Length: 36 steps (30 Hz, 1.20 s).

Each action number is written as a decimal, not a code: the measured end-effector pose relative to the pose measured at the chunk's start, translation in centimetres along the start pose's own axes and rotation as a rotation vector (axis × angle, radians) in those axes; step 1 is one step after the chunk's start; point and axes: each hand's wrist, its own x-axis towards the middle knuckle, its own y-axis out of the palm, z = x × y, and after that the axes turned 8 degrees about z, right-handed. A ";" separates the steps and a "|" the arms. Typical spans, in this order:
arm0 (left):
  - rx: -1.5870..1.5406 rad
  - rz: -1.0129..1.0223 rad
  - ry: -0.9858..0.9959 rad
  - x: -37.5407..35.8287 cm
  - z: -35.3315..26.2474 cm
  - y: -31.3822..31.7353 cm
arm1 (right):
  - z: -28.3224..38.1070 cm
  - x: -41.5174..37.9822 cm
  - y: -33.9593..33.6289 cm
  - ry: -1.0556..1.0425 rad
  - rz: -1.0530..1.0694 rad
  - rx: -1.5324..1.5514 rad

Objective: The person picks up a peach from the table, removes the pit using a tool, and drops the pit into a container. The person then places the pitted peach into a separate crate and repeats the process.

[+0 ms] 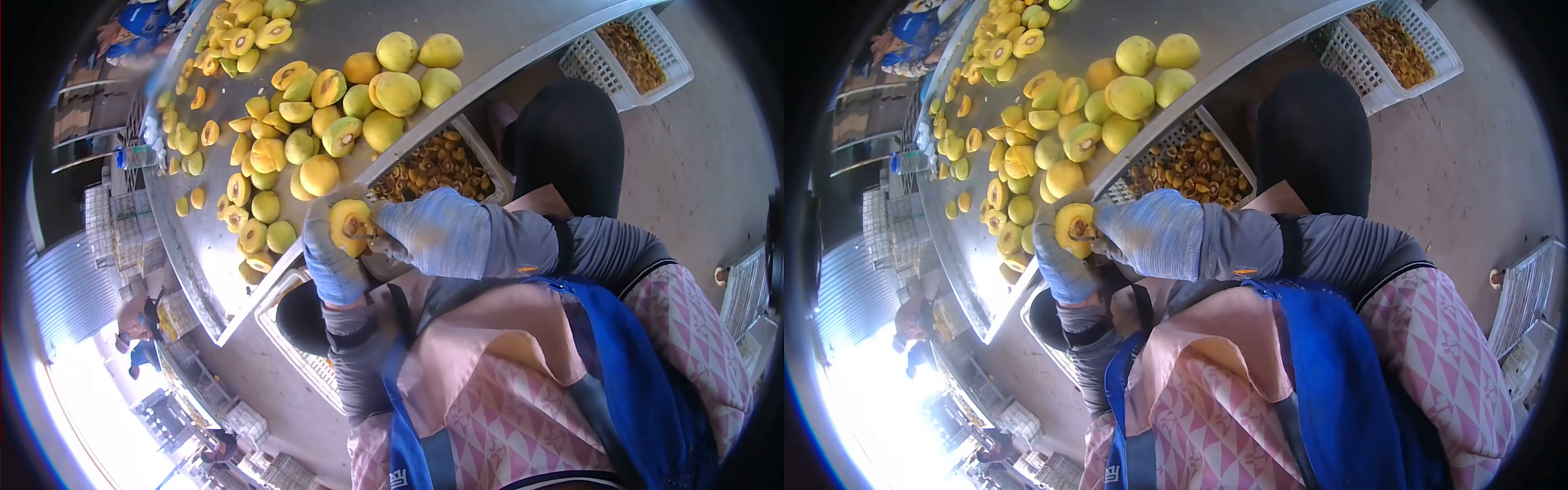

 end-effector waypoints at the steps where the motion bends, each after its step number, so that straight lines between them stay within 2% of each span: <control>1: 0.000 0.004 -0.003 0.2 -0.1 -0.3 | -0.1 -0.1 0.0 0.025 0.041 0.022; 3: -0.271 0.027 -0.313 0.5 -0.8 -0.5 | -0.1 -0.3 0.1 0.053 0.082 0.045; 4: -0.271 0.030 -0.314 0.3 -1.5 -0.1 | -0.2 -0.4 0.2 0.068 0.070 0.079; 6: -0.377 0.027 -0.151 -0.2 -2.7 1.4 | -0.3 -0.3 -0.1 0.086 0.048 0.110; 7: -0.378 0.032 -0.151 -0.2 -2.3 1.8 | -0.3 -0.1 -0.5 0.123 0.084 0.081; 9: 0.056 -0.148 0.002 -0.5 -1.0 2.1 | -0.3 -0.2 -0.5 0.153 0.132 0.062; 12: -0.048 -0.242 -0.061 -0.2 0.1 2.3 | -0.4 -0.2 -0.4 0.115 0.064 0.056; 14: -0.073 -0.213 -0.026 -0.4 0.8 2.6 | 0.0 -0.2 -1.0 0.212 0.196 0.250; 15: -0.099 -0.188 0.013 -0.4 1.0 2.7 | -0.7 -0.2 -0.6 0.212 0.196 0.248; 17: -0.041 -0.122 0.075 -0.2 1.3 3.0 | -2.8 0.0 0.4 0.123 0.248 0.651; 18: 0.019 -0.055 0.137 -0.2 1.3 3.0 | -2.8 -0.2 0.1 0.121 0.248 0.646; 19: 0.016 -0.061 0.146 -0.2 1.0 3.0 | -3.0 -0.5 -0.4 0.223 0.325 0.836; 20: -0.143 -0.039 0.028 -0.4 0.7 2.7 | -3.1 -0.7 -0.7 0.322 0.407 1.025; 21: -0.297 -0.024 -0.089 -0.7 0.4 2.1 | -3.5 -0.9 -0.4 0.207 0.330 0.903; 22: -0.287 -0.049 -0.080 -1.2 0.4 1.3 | -3.2 -1.0 -0.6 0.184 0.349 0.907; 24: 0.064 -0.129 -0.075 -2.9 0.7 -0.8 | -2.2 -1.0 -1.6 0.258 0.305 0.209; 25: 0.244 -0.251 -0.011 -3.9 -0.2 -1.9 | -1.8 -0.8 -1.8 0.230 0.315 0.215; 26: 0.210 -0.313 -0.048 -5.4 1.0 -4.5 | -1.5 -0.7 -2.0 0.248 0.364 0.101; 27: 0.214 -0.273 0.000 -6.5 -1.2 -5.7 | -1.4 -0.7 -2.1 0.269 0.409 -0.018; 28: 0.434 -0.356 -0.001 -7.8 -0.4 -8.6 | -1.5 -0.9 -1.7 0.253 0.414 -0.017; 30: 0.430 -0.445 -0.079 -10.5 1.3 -14.2 | -1.9 -1.3 -0.7 0.209 0.365 -0.071; 31: 0.540 -0.492 -0.213 -11.5 1.3 -16.6 | -1.8 -1.2 -0.7 0.197 0.369 -0.067; 32: 0.668 -0.522 -0.436 -12.9 2.6 -19.7 | -1.5 -1.0 -0.7 0.250 0.436 -0.093; 34: 1.402 -0.275 -0.652 -13.5 3.8 -23.5 | -1.4 -0.6 -0.6 0.292 0.509 -0.119; 35: 1.400 -0.283 -0.658 -13.3 4.7 -24.8 | -1.3 -0.5 -0.5 0.289 0.517 -0.111; 36: 1.216 -0.371 -0.501 -12.5 5.6 -25.8 | -1.3 -0.3 -0.4 0.287 0.522 -0.105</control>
